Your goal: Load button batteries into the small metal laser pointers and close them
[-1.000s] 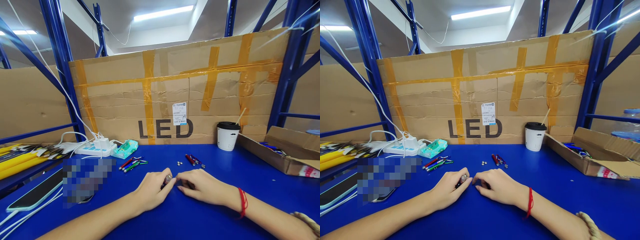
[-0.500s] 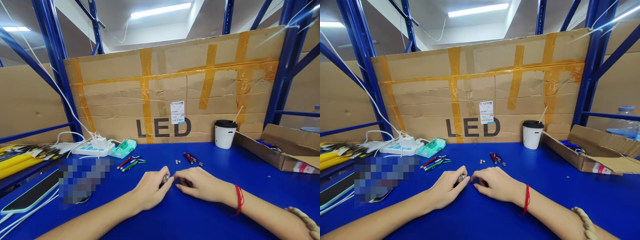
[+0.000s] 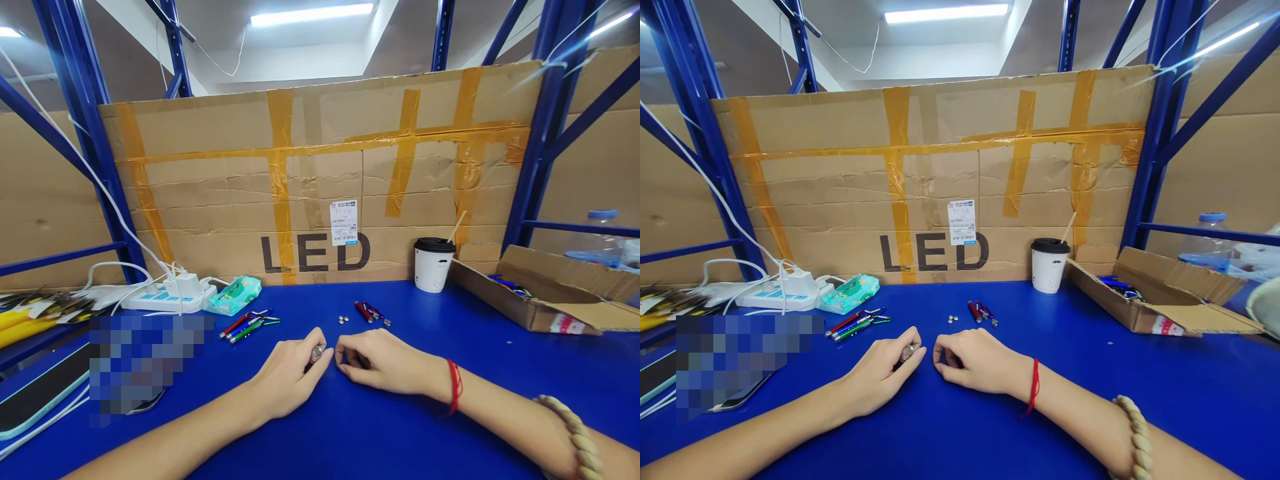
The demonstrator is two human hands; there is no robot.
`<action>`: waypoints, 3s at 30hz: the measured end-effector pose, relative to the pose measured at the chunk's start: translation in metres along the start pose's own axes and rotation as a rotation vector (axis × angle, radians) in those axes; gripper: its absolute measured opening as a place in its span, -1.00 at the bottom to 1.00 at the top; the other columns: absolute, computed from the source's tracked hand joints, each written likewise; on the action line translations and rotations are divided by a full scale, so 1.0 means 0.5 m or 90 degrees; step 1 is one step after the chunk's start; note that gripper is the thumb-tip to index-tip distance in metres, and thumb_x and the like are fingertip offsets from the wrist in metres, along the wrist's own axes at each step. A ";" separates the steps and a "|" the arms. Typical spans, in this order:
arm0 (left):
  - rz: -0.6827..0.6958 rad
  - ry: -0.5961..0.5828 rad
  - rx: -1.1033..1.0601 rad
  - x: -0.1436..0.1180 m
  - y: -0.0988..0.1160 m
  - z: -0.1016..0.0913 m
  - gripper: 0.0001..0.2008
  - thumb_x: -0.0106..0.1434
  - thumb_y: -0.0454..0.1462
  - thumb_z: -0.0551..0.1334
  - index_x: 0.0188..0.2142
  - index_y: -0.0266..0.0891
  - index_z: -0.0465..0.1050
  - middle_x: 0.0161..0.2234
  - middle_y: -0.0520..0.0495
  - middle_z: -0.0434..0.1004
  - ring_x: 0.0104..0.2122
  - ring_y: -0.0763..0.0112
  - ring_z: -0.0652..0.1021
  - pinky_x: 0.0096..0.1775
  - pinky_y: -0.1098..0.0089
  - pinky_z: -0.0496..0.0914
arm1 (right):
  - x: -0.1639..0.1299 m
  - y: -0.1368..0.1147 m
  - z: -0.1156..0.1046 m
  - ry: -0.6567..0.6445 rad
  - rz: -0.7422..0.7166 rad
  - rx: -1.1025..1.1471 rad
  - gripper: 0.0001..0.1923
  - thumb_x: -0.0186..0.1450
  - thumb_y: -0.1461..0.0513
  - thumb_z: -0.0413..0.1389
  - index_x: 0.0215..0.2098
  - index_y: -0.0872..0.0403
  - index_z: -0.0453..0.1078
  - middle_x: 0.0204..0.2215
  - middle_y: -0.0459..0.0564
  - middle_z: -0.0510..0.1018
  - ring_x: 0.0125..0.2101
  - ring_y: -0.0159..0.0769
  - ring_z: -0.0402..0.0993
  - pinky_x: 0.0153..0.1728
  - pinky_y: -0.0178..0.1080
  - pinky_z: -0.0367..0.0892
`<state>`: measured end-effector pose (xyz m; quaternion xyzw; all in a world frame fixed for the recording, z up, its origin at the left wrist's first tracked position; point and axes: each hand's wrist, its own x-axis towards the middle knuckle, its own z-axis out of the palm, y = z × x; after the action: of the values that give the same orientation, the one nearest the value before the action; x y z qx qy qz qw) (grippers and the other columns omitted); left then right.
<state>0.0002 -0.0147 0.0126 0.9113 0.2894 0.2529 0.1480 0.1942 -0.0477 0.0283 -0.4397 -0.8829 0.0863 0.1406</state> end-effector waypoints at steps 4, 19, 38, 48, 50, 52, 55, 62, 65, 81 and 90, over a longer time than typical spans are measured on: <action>-0.002 -0.006 0.000 -0.001 0.001 -0.002 -0.78 0.32 -0.16 -0.11 -0.41 -0.19 0.08 -0.61 0.13 0.16 -0.59 0.47 0.25 -0.46 0.46 0.07 | -0.001 0.000 -0.001 0.000 0.002 0.000 -0.92 0.23 0.28 -0.01 -0.33 0.09 0.30 -0.59 -0.18 0.40 -0.59 -0.49 0.27 -0.52 -0.45 0.09; -0.044 -0.009 -0.055 0.000 -0.004 -0.001 -0.75 0.32 -0.10 -0.13 -0.39 -0.20 0.07 -0.60 0.12 0.25 -0.57 0.46 0.31 -0.45 0.44 0.12 | 0.002 0.023 -0.008 0.161 0.067 -0.032 -0.91 0.25 0.21 -0.05 -0.32 0.05 0.25 -0.49 -0.18 0.44 -0.53 -0.46 0.32 -0.47 -0.41 0.11; -0.129 0.063 -0.266 0.010 -0.021 0.008 -0.66 0.31 -0.01 -0.13 -0.40 -0.21 0.08 -0.64 0.14 0.24 -0.60 0.51 0.25 -0.47 0.47 0.13 | 0.000 0.126 -0.019 0.345 0.285 -0.184 -0.84 0.17 0.13 0.05 -0.39 0.00 0.42 -0.38 -0.11 0.45 -0.34 -0.36 0.37 -0.52 -0.39 0.09; -0.179 0.107 -0.176 0.010 -0.021 0.005 -0.68 0.30 0.00 -0.11 -0.37 -0.18 0.12 -0.61 0.15 0.28 -0.57 0.47 0.30 -0.45 0.46 0.13 | -0.006 0.133 -0.028 0.280 0.313 -0.313 -0.83 0.28 0.20 0.01 -0.32 -0.02 0.45 -0.30 -0.10 0.46 -0.28 -0.34 0.39 -0.57 -0.37 -0.03; -0.181 0.105 -0.178 0.010 -0.024 0.006 -0.68 0.29 0.00 -0.11 -0.36 -0.17 0.12 -0.61 0.15 0.28 -0.58 0.47 0.29 -0.46 0.46 0.12 | -0.006 0.130 -0.031 0.270 0.323 -0.325 -0.83 0.28 0.20 0.02 -0.31 -0.02 0.46 -0.30 -0.09 0.47 -0.26 -0.32 0.39 -0.57 -0.37 -0.04; -0.179 0.095 -0.185 0.011 -0.027 0.007 -0.68 0.29 0.01 -0.12 -0.36 -0.17 0.11 -0.61 0.15 0.27 -0.58 0.46 0.29 -0.47 0.46 0.12 | -0.006 0.126 -0.032 0.252 0.331 -0.330 -0.82 0.29 0.19 0.01 -0.32 -0.02 0.46 -0.31 -0.09 0.48 -0.26 -0.32 0.38 -0.57 -0.36 -0.05; -0.175 0.074 -0.193 0.014 -0.026 0.009 -0.66 0.29 0.02 -0.13 -0.38 -0.18 0.11 -0.62 0.16 0.26 -0.59 0.47 0.28 -0.46 0.46 0.12 | -0.009 0.119 -0.031 0.227 0.340 -0.331 -0.81 0.29 0.18 0.01 -0.37 -0.02 0.46 -0.34 -0.09 0.48 -0.28 -0.32 0.39 -0.57 -0.36 -0.07; -0.171 0.051 -0.188 0.015 -0.022 0.006 -0.66 0.28 0.03 -0.13 -0.37 -0.17 0.11 -0.65 0.16 0.25 -0.59 0.46 0.27 -0.45 0.46 0.12 | -0.009 0.117 -0.029 0.220 0.365 -0.328 -0.84 0.25 0.13 0.07 -0.38 -0.01 0.46 -0.33 -0.08 0.48 -0.32 -0.32 0.39 -0.59 -0.36 -0.11; -0.169 0.056 -0.185 0.014 -0.022 0.006 -0.67 0.28 0.02 -0.13 -0.35 -0.17 0.11 -0.65 0.16 0.25 -0.58 0.46 0.28 -0.43 0.45 0.13 | -0.008 0.119 -0.029 0.227 0.389 -0.327 -0.80 0.22 0.08 0.10 -0.36 0.03 0.46 -0.36 -0.05 0.49 -0.35 -0.29 0.40 -0.60 -0.35 -0.13; -0.175 0.072 -0.156 0.011 -0.023 0.007 -0.68 0.27 0.02 -0.12 -0.32 -0.16 0.15 -0.69 0.17 0.20 -0.64 0.45 0.26 -0.49 0.45 0.13 | -0.008 0.114 -0.030 0.238 0.373 -0.291 -0.89 0.23 0.17 0.10 -0.38 -0.03 0.47 -0.32 -0.12 0.49 -0.37 -0.38 0.40 -0.58 -0.37 -0.08; -0.142 0.084 -0.167 0.012 -0.016 0.002 -0.66 0.28 0.00 -0.11 -0.35 -0.19 0.18 -0.64 0.13 0.26 -0.59 0.45 0.30 -0.47 0.46 0.14 | -0.004 0.090 -0.023 0.357 0.215 -0.217 -0.83 0.30 0.17 0.01 -0.33 0.00 0.44 -0.30 -0.16 0.47 -0.40 -0.50 0.39 -0.54 -0.41 0.06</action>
<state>0.0013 -0.0050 0.0105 0.8277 0.3625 0.3295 0.2738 0.2330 -0.0221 0.0266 -0.6032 -0.7266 -0.1634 0.2854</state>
